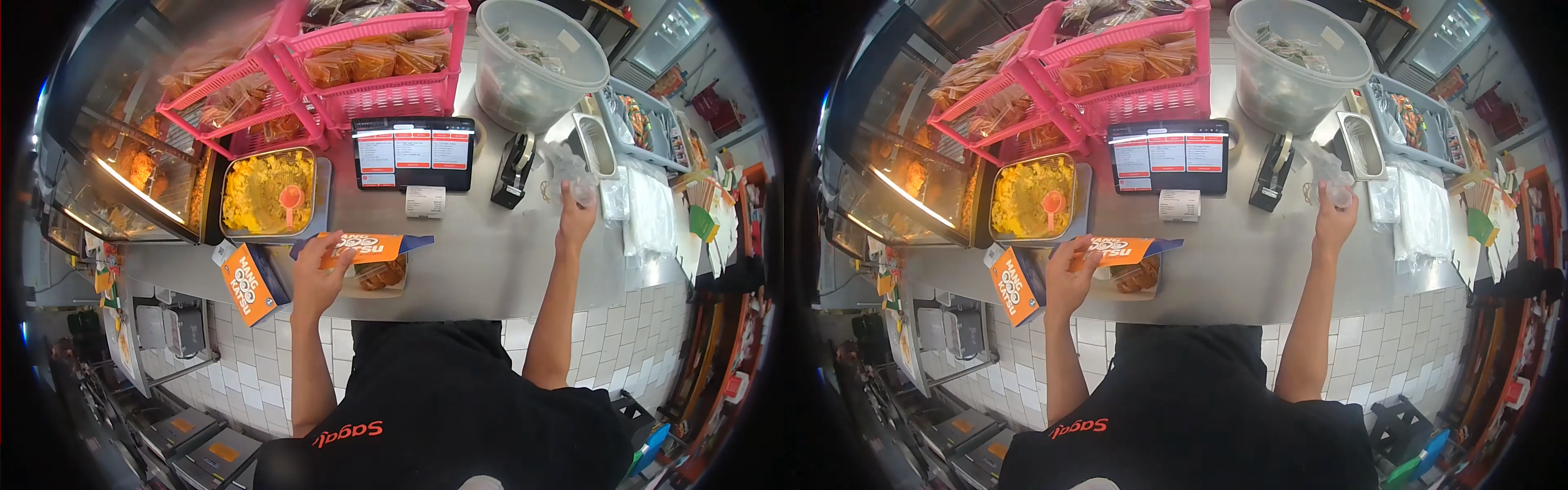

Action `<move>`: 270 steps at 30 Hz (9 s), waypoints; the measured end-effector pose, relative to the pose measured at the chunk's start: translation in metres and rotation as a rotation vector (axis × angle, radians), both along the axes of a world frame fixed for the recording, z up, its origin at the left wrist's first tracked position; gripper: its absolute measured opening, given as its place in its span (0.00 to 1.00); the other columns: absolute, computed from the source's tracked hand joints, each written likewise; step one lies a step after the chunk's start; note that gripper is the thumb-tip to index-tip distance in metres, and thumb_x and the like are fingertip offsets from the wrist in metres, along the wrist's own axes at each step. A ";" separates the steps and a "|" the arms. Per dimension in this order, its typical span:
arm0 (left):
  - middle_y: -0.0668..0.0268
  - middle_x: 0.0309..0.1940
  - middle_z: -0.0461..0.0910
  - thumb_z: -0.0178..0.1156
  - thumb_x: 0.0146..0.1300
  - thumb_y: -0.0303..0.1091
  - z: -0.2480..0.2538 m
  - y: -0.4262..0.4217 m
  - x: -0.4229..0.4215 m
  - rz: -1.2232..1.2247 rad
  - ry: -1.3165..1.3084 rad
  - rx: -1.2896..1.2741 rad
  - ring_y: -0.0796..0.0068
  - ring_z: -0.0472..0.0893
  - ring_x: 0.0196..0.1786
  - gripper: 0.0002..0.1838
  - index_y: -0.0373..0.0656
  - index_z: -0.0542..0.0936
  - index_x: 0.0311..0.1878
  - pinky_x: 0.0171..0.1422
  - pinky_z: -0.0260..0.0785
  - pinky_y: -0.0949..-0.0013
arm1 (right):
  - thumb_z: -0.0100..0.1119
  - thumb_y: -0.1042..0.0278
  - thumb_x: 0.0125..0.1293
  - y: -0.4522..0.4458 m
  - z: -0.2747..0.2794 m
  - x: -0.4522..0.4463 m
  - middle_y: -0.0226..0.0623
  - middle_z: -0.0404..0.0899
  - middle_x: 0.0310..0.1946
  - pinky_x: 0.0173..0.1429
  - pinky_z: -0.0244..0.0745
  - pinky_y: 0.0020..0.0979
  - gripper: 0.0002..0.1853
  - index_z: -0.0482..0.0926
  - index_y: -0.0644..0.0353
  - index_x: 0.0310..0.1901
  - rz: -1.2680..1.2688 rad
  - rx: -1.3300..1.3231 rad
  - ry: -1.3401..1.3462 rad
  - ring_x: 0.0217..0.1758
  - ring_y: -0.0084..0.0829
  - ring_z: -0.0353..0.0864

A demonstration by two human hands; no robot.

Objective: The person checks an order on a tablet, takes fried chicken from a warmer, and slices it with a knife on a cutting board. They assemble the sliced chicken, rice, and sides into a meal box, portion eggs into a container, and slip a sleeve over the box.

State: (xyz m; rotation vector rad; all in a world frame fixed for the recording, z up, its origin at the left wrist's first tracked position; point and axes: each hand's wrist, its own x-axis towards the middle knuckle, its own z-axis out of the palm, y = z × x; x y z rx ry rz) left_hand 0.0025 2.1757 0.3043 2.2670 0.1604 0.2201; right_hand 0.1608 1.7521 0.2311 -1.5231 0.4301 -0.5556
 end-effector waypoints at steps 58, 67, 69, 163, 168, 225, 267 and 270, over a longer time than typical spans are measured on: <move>0.67 0.39 0.77 0.61 0.67 0.25 0.004 0.015 -0.027 0.270 -0.276 -0.555 0.82 0.76 0.36 0.13 0.38 0.74 0.53 0.40 0.70 0.78 | 0.62 0.73 0.57 0.089 0.045 -0.001 0.28 0.69 0.20 0.30 0.65 0.27 0.07 0.75 0.60 0.36 0.544 -0.299 -0.032 0.25 0.20 0.67; 0.71 0.36 0.74 0.56 0.71 0.29 0.128 0.172 0.004 0.338 -0.564 -0.051 0.84 0.73 0.35 0.11 0.40 0.75 0.55 0.37 0.67 0.79 | 0.51 0.85 0.55 0.033 -0.022 -0.100 0.22 0.60 0.19 0.31 0.76 0.24 0.10 0.65 0.58 0.33 0.168 -0.081 0.185 0.21 0.15 0.62; 0.72 0.37 0.74 0.56 0.72 0.32 0.170 0.236 0.017 0.346 -0.711 0.141 0.86 0.72 0.35 0.14 0.40 0.74 0.58 0.37 0.66 0.81 | 0.48 0.85 0.55 0.053 -0.024 -0.111 0.22 0.59 0.18 0.31 0.76 0.25 0.11 0.67 0.60 0.38 0.141 -0.048 0.175 0.20 0.15 0.63; 0.52 0.33 0.83 0.56 0.51 0.21 0.527 0.692 0.150 0.073 -0.378 1.143 0.55 0.82 0.38 0.12 0.39 0.83 0.39 0.47 0.73 0.58 | 0.64 0.58 0.63 0.411 0.000 -0.227 0.44 0.84 0.39 0.51 0.75 0.36 0.16 0.82 0.63 0.45 -0.093 -0.615 0.537 0.43 0.38 0.82; 0.54 0.30 0.83 0.57 0.52 0.26 0.526 0.723 0.168 -0.011 -0.473 1.156 0.59 0.81 0.33 0.09 0.37 0.85 0.34 0.43 0.73 0.61 | 0.64 0.56 0.63 0.409 -0.005 -0.231 0.45 0.84 0.41 0.54 0.75 0.38 0.19 0.82 0.61 0.49 -0.096 -0.591 0.502 0.46 0.41 0.82; 0.53 0.39 0.77 0.52 0.68 0.30 0.513 0.718 0.143 0.036 -0.518 1.081 0.49 0.77 0.45 0.06 0.38 0.73 0.40 0.51 0.70 0.55 | 0.58 0.70 0.66 0.414 0.140 -0.136 0.32 0.75 0.27 0.34 0.69 0.28 0.06 0.75 0.63 0.38 -0.169 -0.780 -0.108 0.29 0.24 0.74; 0.58 0.31 0.81 0.60 0.59 0.19 0.288 0.529 -0.004 -0.101 -1.399 -0.135 0.66 0.79 0.37 0.09 0.34 0.78 0.43 0.47 0.73 0.68 | 0.56 0.32 0.61 0.769 0.587 0.104 0.48 0.80 0.54 0.56 0.77 0.40 0.37 0.80 0.64 0.54 0.528 -1.593 -0.339 0.59 0.43 0.78; 0.59 0.31 0.81 0.61 0.56 0.20 0.248 0.524 -0.021 -0.118 -1.197 -0.262 0.65 0.79 0.35 0.09 0.35 0.79 0.41 0.44 0.73 0.67 | 0.54 0.23 0.57 0.795 0.585 0.123 0.48 0.77 0.58 0.58 0.77 0.41 0.47 0.78 0.64 0.58 0.723 -1.649 0.111 0.64 0.44 0.73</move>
